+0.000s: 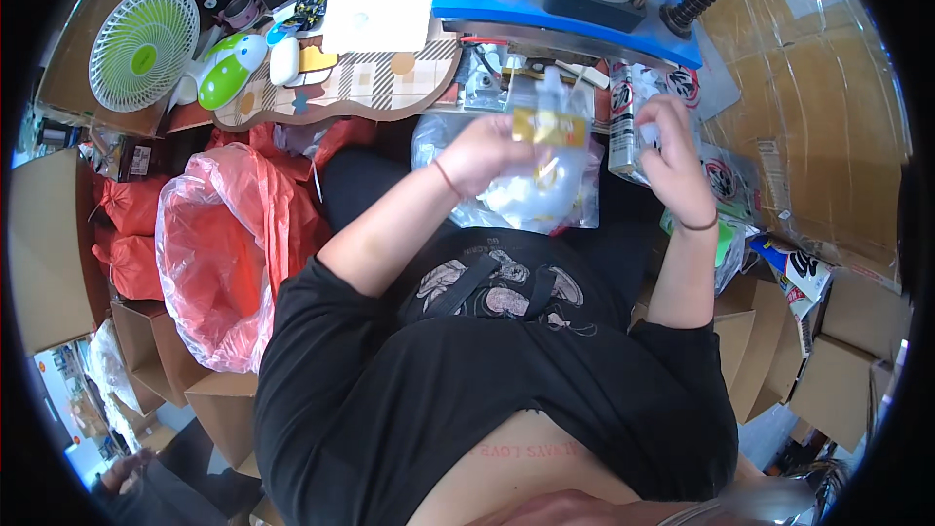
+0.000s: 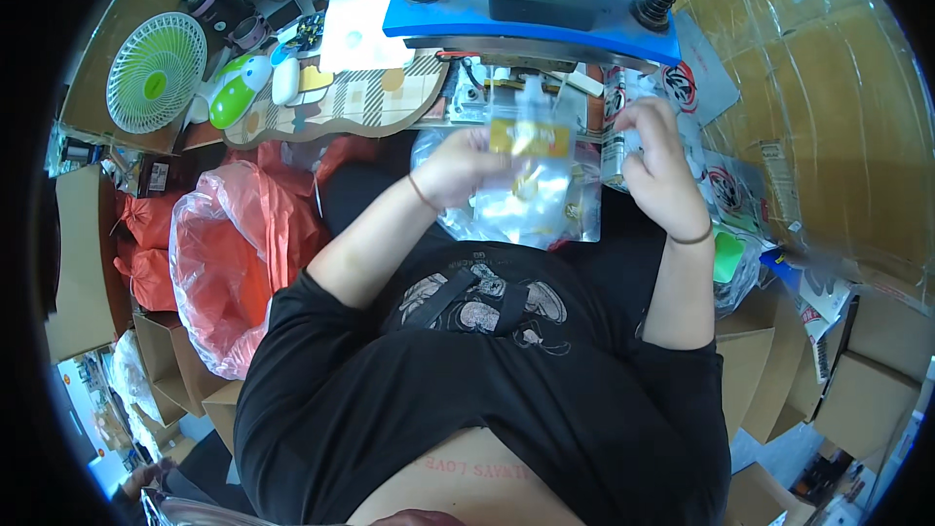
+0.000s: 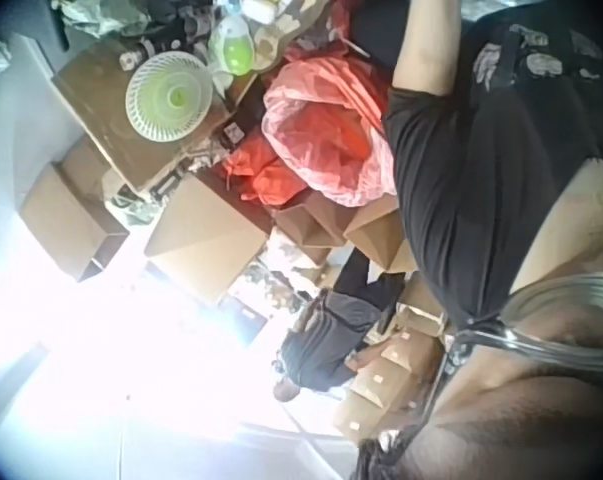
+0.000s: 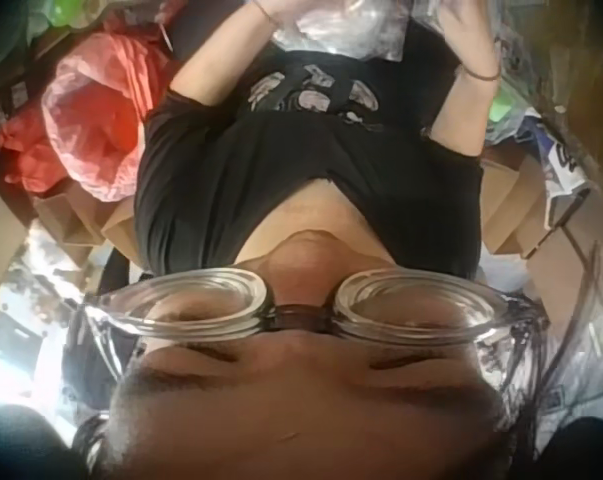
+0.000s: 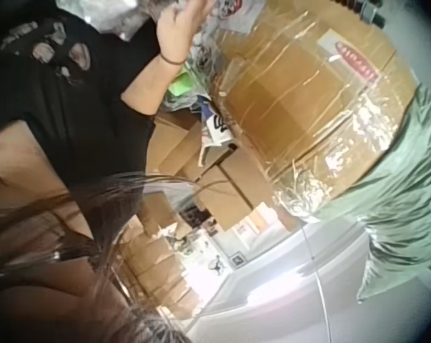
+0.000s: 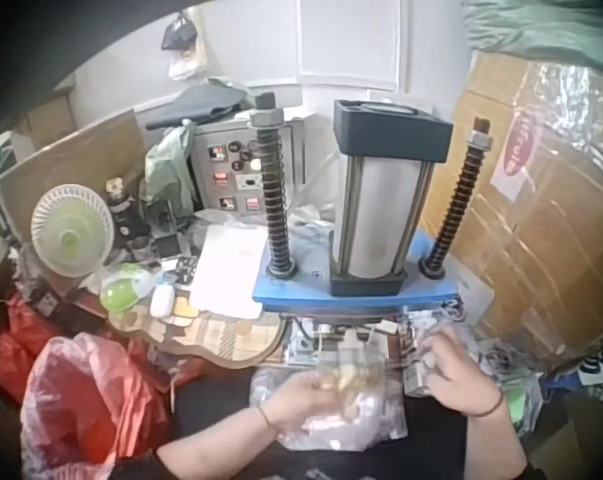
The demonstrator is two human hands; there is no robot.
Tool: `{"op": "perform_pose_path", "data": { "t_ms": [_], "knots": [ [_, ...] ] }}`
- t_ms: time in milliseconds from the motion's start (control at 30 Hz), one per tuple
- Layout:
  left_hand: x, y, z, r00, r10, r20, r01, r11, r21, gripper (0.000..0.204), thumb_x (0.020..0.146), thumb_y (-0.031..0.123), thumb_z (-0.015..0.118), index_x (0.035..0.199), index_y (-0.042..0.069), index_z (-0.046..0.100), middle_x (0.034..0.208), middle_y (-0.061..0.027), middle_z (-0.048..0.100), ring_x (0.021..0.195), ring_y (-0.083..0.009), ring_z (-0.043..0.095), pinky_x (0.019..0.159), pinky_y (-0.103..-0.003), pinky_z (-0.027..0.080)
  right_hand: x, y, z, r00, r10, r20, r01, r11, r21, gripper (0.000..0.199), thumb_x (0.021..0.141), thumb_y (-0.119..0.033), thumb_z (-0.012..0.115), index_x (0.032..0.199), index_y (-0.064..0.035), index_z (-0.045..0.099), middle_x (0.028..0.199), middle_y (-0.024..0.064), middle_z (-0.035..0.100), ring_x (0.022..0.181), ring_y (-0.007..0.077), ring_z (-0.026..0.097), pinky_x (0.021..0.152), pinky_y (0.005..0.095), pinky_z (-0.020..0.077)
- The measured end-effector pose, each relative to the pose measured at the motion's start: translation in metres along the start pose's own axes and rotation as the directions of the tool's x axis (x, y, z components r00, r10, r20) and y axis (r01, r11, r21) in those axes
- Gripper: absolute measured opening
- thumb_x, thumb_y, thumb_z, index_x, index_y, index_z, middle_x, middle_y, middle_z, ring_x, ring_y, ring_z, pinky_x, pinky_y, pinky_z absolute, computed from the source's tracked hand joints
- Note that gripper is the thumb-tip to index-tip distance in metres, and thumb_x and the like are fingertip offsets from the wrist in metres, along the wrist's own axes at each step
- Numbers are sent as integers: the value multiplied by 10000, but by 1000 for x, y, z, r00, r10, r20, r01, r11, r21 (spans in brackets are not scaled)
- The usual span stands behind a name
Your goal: Placing small items into plastic bags and sealing them using a heat-sealing machine.
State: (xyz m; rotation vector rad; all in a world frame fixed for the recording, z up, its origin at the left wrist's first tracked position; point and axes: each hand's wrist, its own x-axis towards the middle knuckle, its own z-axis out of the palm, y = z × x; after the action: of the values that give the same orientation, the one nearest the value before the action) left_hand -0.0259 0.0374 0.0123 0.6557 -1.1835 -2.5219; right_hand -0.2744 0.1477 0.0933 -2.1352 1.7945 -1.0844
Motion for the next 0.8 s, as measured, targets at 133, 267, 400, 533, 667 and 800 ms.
{"op": "perform_pose_path", "data": {
  "t_ms": [133,267,400,533,667,800],
  "knots": [
    [14,12,-20,989,32,-143,-28,999,29,398,914,122,715,1230,-61,557,971,-79,707,865,-159,694,814,-289,572,-19,-2,13,990,72,124,-86,990,112,226,905,15,582,1126,-18,611,1112,109,571,849,235,596,801,322,479],
    [8,52,-45,720,402,-566,-61,848,526,555,929,174,692,1309,-85,383,1069,-141,636,927,-251,679,852,-385,552,-22,-4,14,950,245,192,-283,938,202,200,905,-2,614,1105,-4,613,1035,89,598,836,168,574,740,290,473],
    [-18,67,-132,410,903,129,289,-263,921,548,920,267,684,1329,-16,455,1293,-189,533,1185,-344,549,975,-505,446,-25,-11,19,948,246,204,-281,944,170,178,920,-61,636,1085,4,615,953,66,613,830,125,561,690,272,466],
    [-46,47,-109,748,633,196,247,-541,804,475,915,292,688,1311,70,548,1328,-162,541,1195,-326,526,977,-473,428,-18,-12,22,966,232,111,-250,948,197,171,951,-116,622,1074,4,620,896,58,621,815,132,564,700,283,465],
    [-58,17,-107,710,694,-117,-54,219,974,301,934,245,689,1176,68,662,1095,-133,664,956,-215,636,813,-340,490,-10,-23,35,966,221,137,-247,945,215,166,980,-142,586,1058,-1,624,887,72,633,801,163,572,740,308,467],
    [-64,20,-63,789,563,-246,-181,596,782,195,947,195,687,1056,35,708,852,-77,696,756,-110,638,676,-253,477,5,-31,53,994,-18,104,0,985,172,168,988,-158,576,1032,-5,631,875,95,641,793,213,589,761,332,470]
  ]
}}
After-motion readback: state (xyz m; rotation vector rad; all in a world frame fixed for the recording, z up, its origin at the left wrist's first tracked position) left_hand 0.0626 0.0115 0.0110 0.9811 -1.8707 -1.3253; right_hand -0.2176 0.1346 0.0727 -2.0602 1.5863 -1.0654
